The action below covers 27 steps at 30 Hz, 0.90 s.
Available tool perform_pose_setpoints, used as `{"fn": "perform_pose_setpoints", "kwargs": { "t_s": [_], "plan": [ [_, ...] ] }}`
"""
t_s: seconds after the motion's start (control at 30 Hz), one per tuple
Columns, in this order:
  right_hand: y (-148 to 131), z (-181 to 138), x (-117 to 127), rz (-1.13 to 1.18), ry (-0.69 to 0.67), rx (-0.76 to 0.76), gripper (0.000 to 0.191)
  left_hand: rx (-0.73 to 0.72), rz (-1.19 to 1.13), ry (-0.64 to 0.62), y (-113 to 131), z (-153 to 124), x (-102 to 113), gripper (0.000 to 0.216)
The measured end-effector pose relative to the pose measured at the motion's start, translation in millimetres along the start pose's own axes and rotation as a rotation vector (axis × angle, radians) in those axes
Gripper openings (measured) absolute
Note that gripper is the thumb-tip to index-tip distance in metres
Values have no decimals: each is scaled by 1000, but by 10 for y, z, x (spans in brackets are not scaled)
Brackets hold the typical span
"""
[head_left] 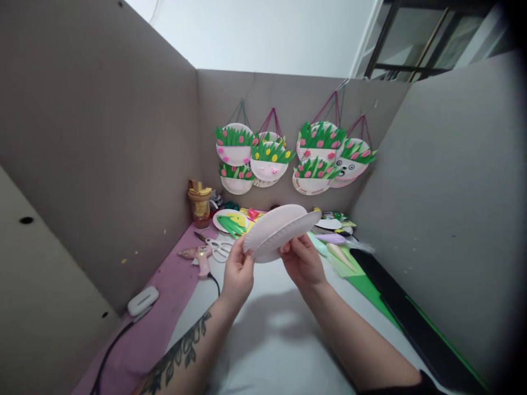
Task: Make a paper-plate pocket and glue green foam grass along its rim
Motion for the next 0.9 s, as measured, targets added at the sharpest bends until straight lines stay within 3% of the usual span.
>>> {"fn": "perform_pose_setpoints", "kwargs": {
  "t_s": [0.13, 0.27, 0.47, 0.9],
  "plan": [
    [1, -27, -46, -16, 3, 9, 22, 3, -6, -4, 89, 6, -16, 52],
    [8, -58, -51, -30, 28, 11, 21, 59, -12, -18, 120, 30, -25, 42],
    [84, -44, 20, -35, 99, -17, 23, 84, -41, 83, 45, 94, 82, 41],
    [15, -74, -11, -35, 115, -24, 24, -35, 58, -66, 163, 1, -26, 39]
  ]
}}
Point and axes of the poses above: each hand's wrist, its own z-axis towards the middle knuckle, its own x-axis out of the back of the hand, y = z × x, the point moved 9 cm from there along z, towards the middle knuckle, and after that the axes turned 13 degrees about y, right-handed, at the moved point
